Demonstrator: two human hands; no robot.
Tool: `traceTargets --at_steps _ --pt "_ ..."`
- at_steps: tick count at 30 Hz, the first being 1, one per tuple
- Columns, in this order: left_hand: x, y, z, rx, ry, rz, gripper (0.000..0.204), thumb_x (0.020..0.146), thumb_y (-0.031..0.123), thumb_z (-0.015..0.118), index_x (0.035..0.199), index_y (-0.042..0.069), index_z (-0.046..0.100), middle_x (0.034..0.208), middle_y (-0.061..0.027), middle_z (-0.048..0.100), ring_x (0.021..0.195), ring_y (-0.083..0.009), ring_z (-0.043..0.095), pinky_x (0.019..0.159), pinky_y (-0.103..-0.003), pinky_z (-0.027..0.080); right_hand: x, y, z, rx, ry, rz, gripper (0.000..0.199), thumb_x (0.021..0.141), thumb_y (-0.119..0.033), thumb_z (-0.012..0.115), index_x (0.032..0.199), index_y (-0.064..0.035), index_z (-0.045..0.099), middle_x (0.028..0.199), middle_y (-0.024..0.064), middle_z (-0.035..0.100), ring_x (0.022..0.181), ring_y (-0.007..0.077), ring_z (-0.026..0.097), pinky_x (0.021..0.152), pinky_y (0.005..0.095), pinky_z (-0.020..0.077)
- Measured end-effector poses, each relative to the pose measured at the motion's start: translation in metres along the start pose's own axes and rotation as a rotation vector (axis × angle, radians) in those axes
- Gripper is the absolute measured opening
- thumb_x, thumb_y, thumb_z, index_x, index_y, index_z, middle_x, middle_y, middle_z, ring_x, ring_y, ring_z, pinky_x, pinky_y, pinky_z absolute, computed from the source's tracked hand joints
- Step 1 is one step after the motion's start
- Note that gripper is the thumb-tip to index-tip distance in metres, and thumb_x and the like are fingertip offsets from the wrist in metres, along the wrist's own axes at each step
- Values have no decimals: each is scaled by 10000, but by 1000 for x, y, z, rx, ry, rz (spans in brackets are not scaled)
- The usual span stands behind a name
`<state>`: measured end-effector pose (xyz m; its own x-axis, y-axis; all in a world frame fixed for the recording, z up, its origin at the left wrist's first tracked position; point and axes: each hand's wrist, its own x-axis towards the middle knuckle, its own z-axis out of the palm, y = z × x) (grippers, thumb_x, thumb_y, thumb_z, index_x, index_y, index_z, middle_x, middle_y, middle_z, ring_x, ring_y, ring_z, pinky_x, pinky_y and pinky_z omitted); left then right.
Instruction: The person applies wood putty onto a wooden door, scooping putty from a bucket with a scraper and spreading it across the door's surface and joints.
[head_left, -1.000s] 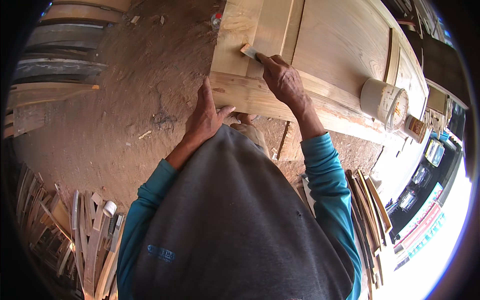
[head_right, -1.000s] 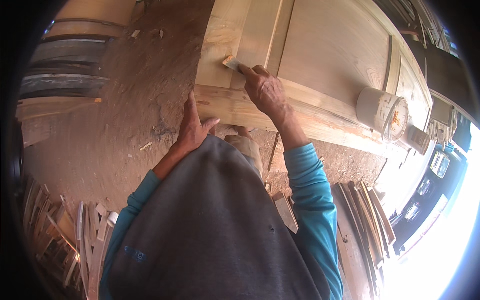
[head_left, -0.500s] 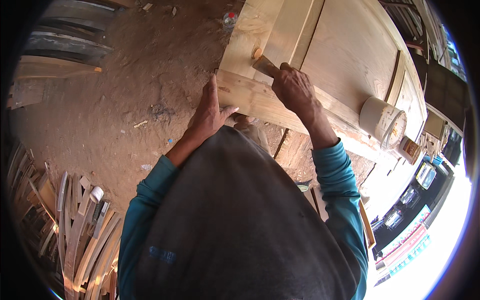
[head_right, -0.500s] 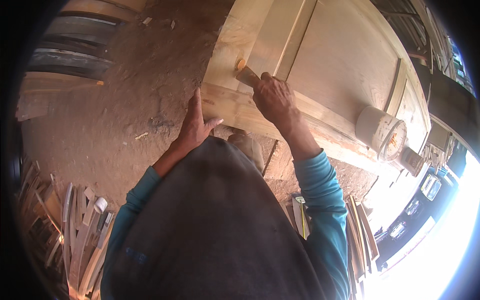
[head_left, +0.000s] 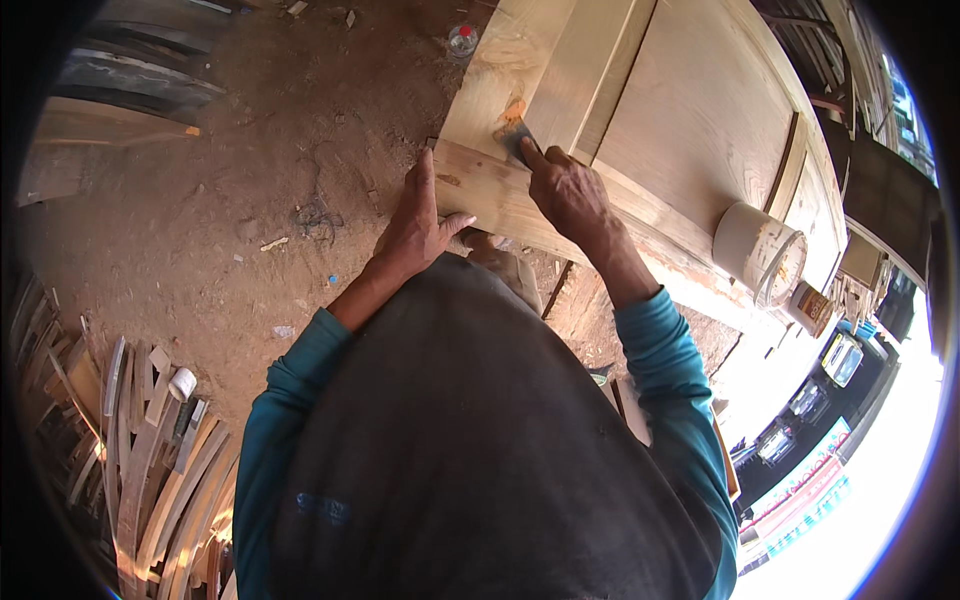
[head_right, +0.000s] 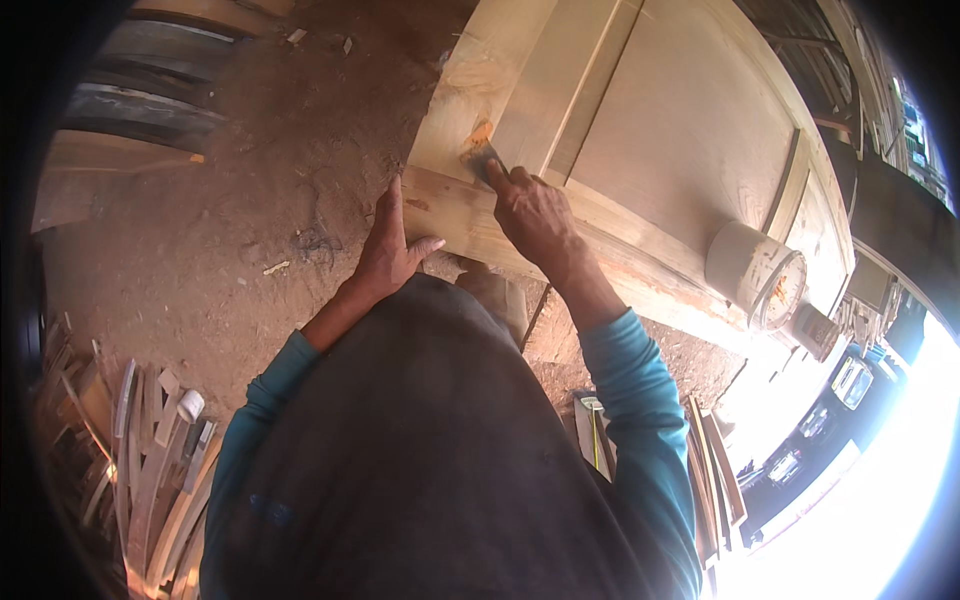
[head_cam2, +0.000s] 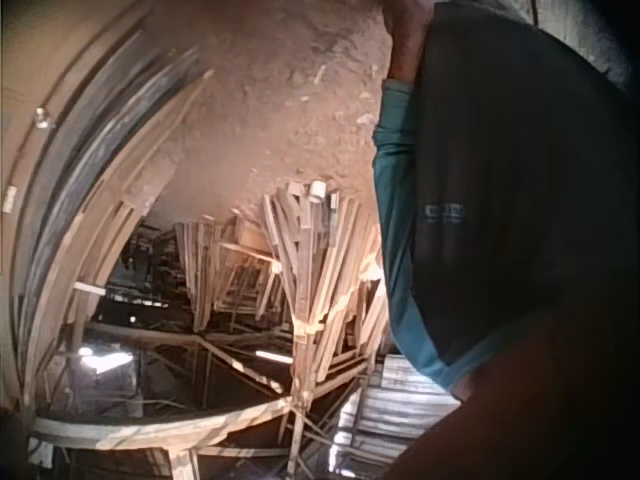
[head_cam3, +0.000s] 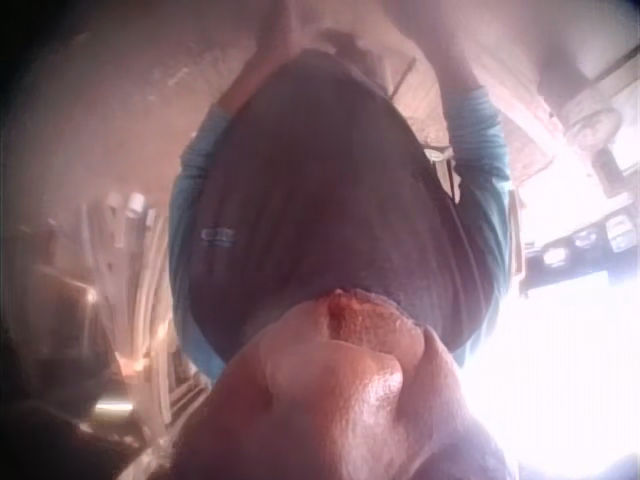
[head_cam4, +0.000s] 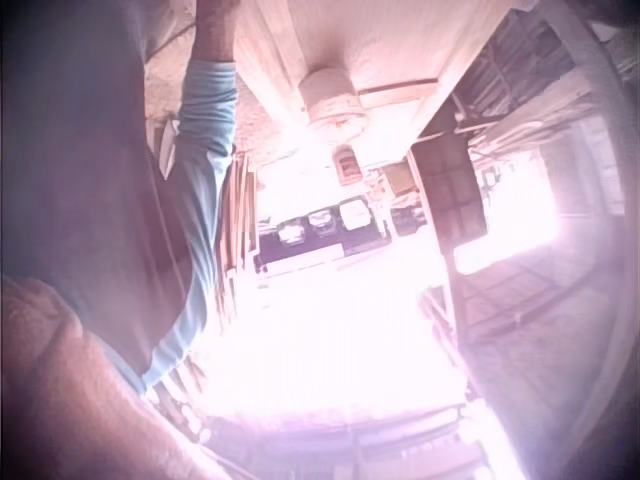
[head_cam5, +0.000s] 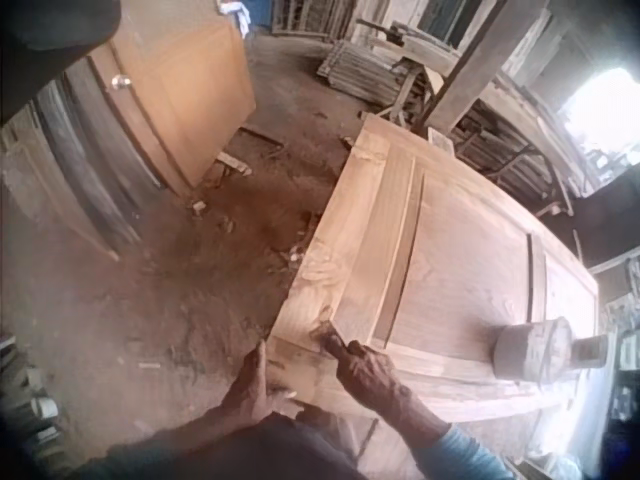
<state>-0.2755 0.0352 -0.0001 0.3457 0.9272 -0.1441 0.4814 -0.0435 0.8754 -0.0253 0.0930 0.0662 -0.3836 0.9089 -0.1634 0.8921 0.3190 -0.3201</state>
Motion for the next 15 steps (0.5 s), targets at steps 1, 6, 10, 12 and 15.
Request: traceTargets --at_steps 1,6,10,12,15 --pt "-1 0 0 1 1 1 1089 889 235 812 1602 -75 50 1536 -355 293 1425 -500 369 1162 -527 371 -1 -5 -7 -10 -55 47 388 928 -60 573 1314 -59 615 903 190 653 793 376 709 687 484 583" --pt "-1 3 -2 -3 2 -5 1096 884 234 817 1603 -72 50 1542 -356 284 1428 -505 360 1166 -527 367 -4 -9 7 15 -42 68 383 932 -82 586 1312 -38 593 885 199 653 789 389 711 670 496 581" --pt "0 0 -1 -33 -29 -37 1092 886 227 815 1605 -68 48 1541 -353 288 1432 -507 351 1168 -528 362 4 -12 -14 22 -116 70 377 947 -84 570 1320 -32 586 878 205 663 763 401 704 657 500 578" --pt "1 3 -3 -3 -25 -70 1089 888 226 814 1606 -65 49 1529 -356 297 1427 -512 353 1165 -529 366 9 -13 -9 49 -67 62 376 948 -89 569 1318 -28 584 866 204 664 763 403 705 661 500 580" --pt "1 2 -5 -13 -6 -1 1087 890 227 812 1606 -66 49 1520 -363 302 1419 -515 363 1161 -529 372 -9 -24 8 77 -52 84 409 950 -106 583 1353 -41 591 871 211 666 767 412 698 684 505 567"
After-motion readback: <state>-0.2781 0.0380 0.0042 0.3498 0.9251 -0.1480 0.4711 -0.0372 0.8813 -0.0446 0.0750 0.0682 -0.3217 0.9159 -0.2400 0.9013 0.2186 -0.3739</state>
